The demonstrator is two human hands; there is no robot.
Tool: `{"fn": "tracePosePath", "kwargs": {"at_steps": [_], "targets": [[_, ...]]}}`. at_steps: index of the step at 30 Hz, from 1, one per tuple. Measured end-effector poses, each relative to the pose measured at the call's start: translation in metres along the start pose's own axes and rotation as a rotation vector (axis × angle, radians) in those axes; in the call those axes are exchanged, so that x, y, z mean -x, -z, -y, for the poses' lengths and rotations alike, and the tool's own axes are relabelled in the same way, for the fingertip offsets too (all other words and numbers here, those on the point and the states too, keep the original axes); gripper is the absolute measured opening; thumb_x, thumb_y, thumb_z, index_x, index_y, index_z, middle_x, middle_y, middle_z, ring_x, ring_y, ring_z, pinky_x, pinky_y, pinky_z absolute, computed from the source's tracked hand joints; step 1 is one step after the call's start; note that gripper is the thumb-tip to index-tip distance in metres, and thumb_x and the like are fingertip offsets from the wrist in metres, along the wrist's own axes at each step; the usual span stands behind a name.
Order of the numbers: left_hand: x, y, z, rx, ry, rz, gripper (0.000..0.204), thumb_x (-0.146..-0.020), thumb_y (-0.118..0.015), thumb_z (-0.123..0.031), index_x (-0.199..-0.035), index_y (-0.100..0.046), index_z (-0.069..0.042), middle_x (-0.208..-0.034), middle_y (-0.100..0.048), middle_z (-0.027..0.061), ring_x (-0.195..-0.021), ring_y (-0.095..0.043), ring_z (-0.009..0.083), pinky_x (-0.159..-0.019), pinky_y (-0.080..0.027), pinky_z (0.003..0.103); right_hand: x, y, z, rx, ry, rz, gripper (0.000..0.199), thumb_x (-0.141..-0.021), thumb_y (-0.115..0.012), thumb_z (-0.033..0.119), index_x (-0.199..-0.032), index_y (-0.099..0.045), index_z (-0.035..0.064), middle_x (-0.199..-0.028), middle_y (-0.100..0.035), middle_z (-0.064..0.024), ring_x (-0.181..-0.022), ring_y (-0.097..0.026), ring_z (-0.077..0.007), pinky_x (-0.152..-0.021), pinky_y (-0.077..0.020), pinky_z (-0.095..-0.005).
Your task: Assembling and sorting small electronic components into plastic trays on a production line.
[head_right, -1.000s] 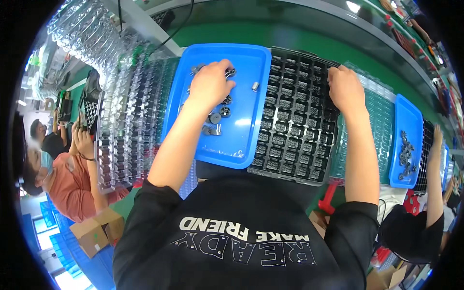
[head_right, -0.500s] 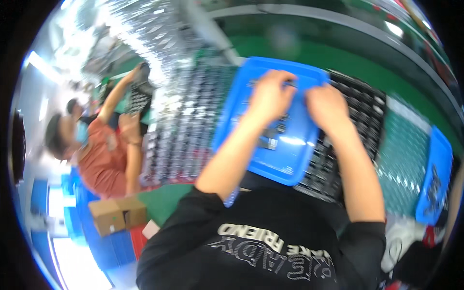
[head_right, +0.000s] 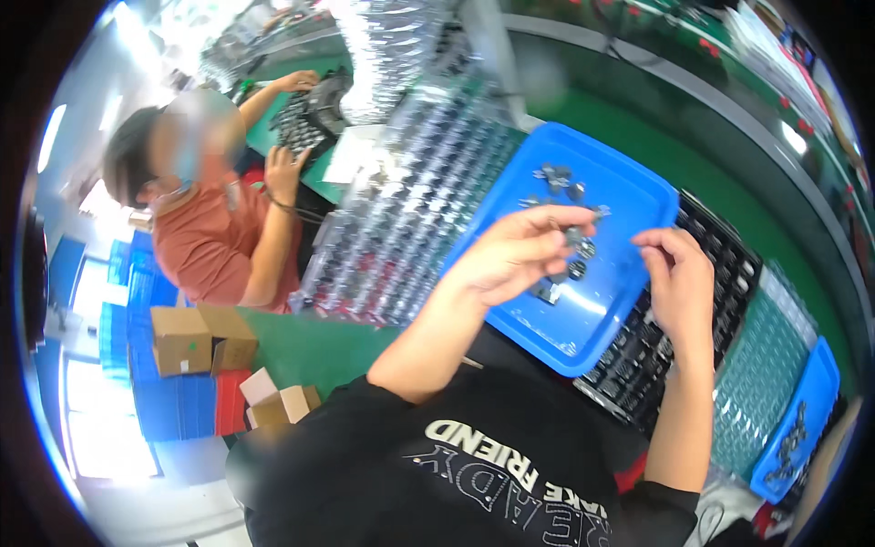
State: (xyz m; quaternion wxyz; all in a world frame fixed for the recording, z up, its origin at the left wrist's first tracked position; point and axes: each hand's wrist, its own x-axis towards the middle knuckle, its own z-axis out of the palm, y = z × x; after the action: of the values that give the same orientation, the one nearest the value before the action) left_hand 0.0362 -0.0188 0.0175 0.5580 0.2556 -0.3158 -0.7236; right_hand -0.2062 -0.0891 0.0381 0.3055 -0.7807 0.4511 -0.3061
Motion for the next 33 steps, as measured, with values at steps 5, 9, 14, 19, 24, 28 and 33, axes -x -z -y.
{"fn": "tracePosePath", "kwargs": {"at_steps": [5,9,14,19,24,28,33], "targets": [[0.009,-0.029,0.006,-0.027,0.004,-0.020,0.048,-0.097,-0.069,-0.013,-0.141,-0.054,0.000,-0.126,-0.062,0.0117,-0.096,-0.062,0.0144,-0.078,-0.052,0.026,0.048,0.014,0.027,-0.719,-0.230,-0.030,0.020,-0.094,-0.062,-0.005,-0.113,-0.067,-0.0050,-0.104,-0.070,-0.0085,-0.092,-0.070,-0.0170,-0.086,-0.0574,-0.0301],[0.008,-0.040,0.034,-0.181,-0.135,-0.020,0.051,-0.091,-0.075,-0.007,-0.137,-0.055,0.002,-0.125,-0.062,0.0125,-0.097,-0.069,0.0192,-0.084,-0.058,0.031,0.080,0.013,0.046,-0.762,-0.199,-0.148,0.024,-0.089,-0.065,-0.013,-0.113,-0.067,-0.0079,-0.111,-0.070,-0.0146,-0.093,-0.072,-0.0195,-0.086,-0.0590,-0.0286],[0.015,-0.062,0.041,-0.221,-0.172,0.053,0.052,-0.087,-0.077,-0.001,-0.136,-0.058,0.003,-0.122,-0.061,0.0094,-0.105,-0.065,0.0162,-0.087,-0.057,0.030,0.093,0.015,0.049,-0.462,0.020,-0.288,0.029,-0.079,-0.080,-0.005,-0.107,-0.072,-0.0020,-0.101,-0.072,-0.0132,-0.088,-0.072,-0.0191,-0.078,-0.0586,-0.0288],[0.019,-0.066,0.029,-0.441,-0.053,0.094,0.049,-0.081,-0.077,0.010,-0.128,-0.063,0.006,-0.117,-0.066,0.0123,-0.106,-0.065,0.0159,-0.087,-0.056,0.027,0.084,0.019,0.056,-0.107,0.323,-0.233,0.035,-0.068,-0.091,0.010,-0.098,-0.075,-0.0003,-0.093,-0.072,-0.0113,-0.085,-0.069,-0.0214,-0.074,-0.0542,-0.0298],[0.014,-0.064,0.018,-0.408,-0.112,0.199,0.057,-0.075,-0.085,-0.003,-0.128,-0.068,0.003,-0.116,-0.068,0.0108,-0.106,-0.063,0.0172,-0.091,-0.052,0.029,0.084,0.018,0.059,-0.079,0.302,-0.226,0.036,-0.065,-0.091,0.010,-0.098,-0.077,0.0031,-0.088,-0.072,-0.0090,-0.082,-0.070,-0.0204,-0.069,-0.0567,-0.0294],[0.015,-0.072,0.019,-0.289,-0.079,0.176,0.057,-0.076,-0.085,-0.008,-0.129,-0.067,0.003,-0.116,-0.067,0.0108,-0.106,-0.063,0.0172,-0.091,-0.052,0.029,0.082,0.016,0.062,-0.102,0.384,-0.340,0.038,-0.065,-0.091,0.010,-0.099,-0.077,0.0027,-0.089,-0.072,-0.0092,-0.081,-0.069,-0.0199,-0.067,-0.0566,-0.0293],[0.015,-0.070,0.021,-0.316,-0.110,0.209,0.057,-0.078,-0.084,-0.011,-0.129,-0.066,0.004,-0.118,-0.066,0.0104,-0.108,-0.063,0.0179,-0.093,-0.053,0.031,0.084,0.014,0.059,-0.128,0.408,-0.341,0.038,-0.066,-0.091,0.011,-0.100,-0.077,0.0029,-0.090,-0.071,-0.0094,-0.079,-0.068,-0.0189,-0.065,-0.0556,-0.0281]]}}
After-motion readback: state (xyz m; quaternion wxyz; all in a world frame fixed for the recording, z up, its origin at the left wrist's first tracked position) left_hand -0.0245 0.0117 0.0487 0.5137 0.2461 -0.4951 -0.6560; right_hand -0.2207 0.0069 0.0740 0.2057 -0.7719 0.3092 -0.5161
